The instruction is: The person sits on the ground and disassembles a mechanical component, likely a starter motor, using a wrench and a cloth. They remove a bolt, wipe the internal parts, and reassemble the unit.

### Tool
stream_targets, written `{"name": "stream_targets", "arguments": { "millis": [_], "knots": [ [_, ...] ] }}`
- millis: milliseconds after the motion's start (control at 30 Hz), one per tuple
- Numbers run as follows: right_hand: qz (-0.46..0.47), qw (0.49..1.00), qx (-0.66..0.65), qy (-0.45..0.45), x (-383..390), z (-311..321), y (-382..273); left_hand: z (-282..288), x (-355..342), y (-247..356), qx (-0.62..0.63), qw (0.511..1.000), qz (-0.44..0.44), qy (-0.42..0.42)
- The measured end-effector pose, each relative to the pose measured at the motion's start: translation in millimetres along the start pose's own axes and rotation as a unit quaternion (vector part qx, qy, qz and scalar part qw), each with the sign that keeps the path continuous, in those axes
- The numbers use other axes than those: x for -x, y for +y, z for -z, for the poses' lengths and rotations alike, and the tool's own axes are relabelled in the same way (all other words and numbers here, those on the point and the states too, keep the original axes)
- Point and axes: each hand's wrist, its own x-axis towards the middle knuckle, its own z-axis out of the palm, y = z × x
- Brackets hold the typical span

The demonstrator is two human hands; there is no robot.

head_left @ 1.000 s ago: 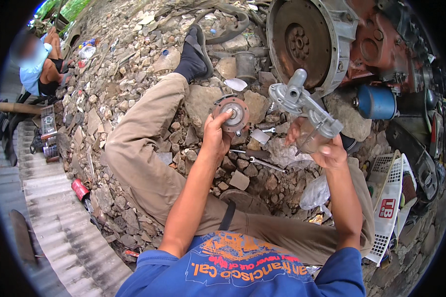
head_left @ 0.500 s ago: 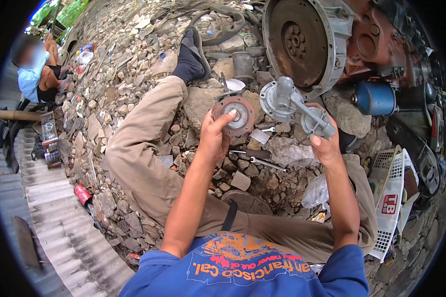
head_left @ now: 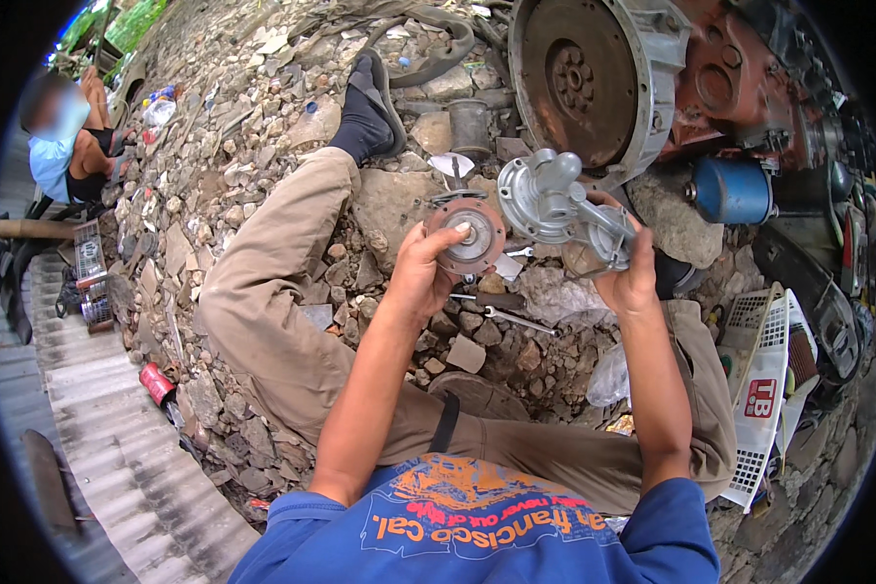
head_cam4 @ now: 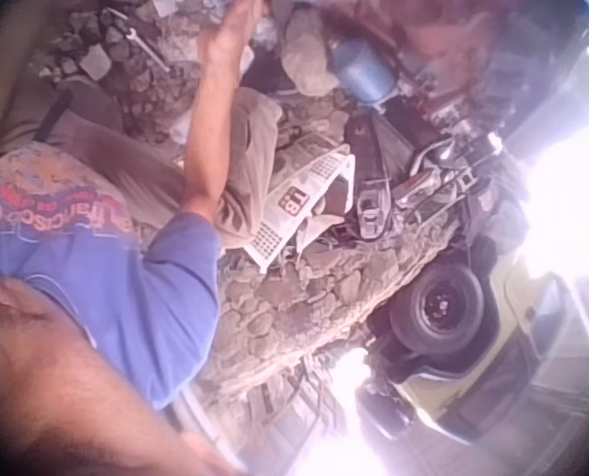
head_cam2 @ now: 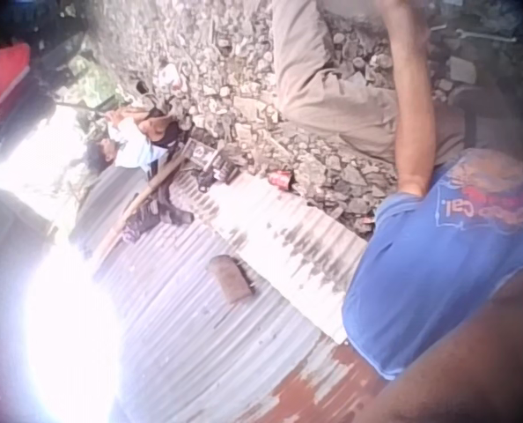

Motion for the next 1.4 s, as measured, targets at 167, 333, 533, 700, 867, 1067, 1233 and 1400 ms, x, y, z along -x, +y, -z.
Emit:
{"name": "stream_targets", "arguments": {
  "millis": [167,333,533,700,867,1067,1233,1400],
  "knots": [
    [-0.011,0.994,0.11,0.023,-1,4,6,-15,8,-3,-0.024,1.0,0.003,0.006],
    [-0.021,0.984,0.176,-0.023,-2,4,2,-17,10,-5,-0.009,0.999,0.005,-0.043],
    [-0.01,0.994,0.105,0.015,1,-3,6,-34,3,-14,0.036,0.999,-0.029,-0.026],
    [0.075,0.986,0.0,0.146,3,-38,9,-48,-19,-26,0.071,0.987,-0.125,0.073],
    [0.166,0.955,0.102,0.224,7,-55,23,-45,-40,-33,0.049,0.963,-0.215,0.152],
    [0.107,0.941,0.146,0.287,12,-40,43,-45,-17,-27,-0.216,0.904,-0.335,0.157],
    [0.09,0.944,0.128,0.291,11,-36,55,-43,-12,-21,-0.25,0.887,-0.372,0.108],
    [0.088,0.954,0.018,0.286,8,-55,44,-40,-21,-31,-0.06,0.939,-0.311,0.135]
  ]
}}
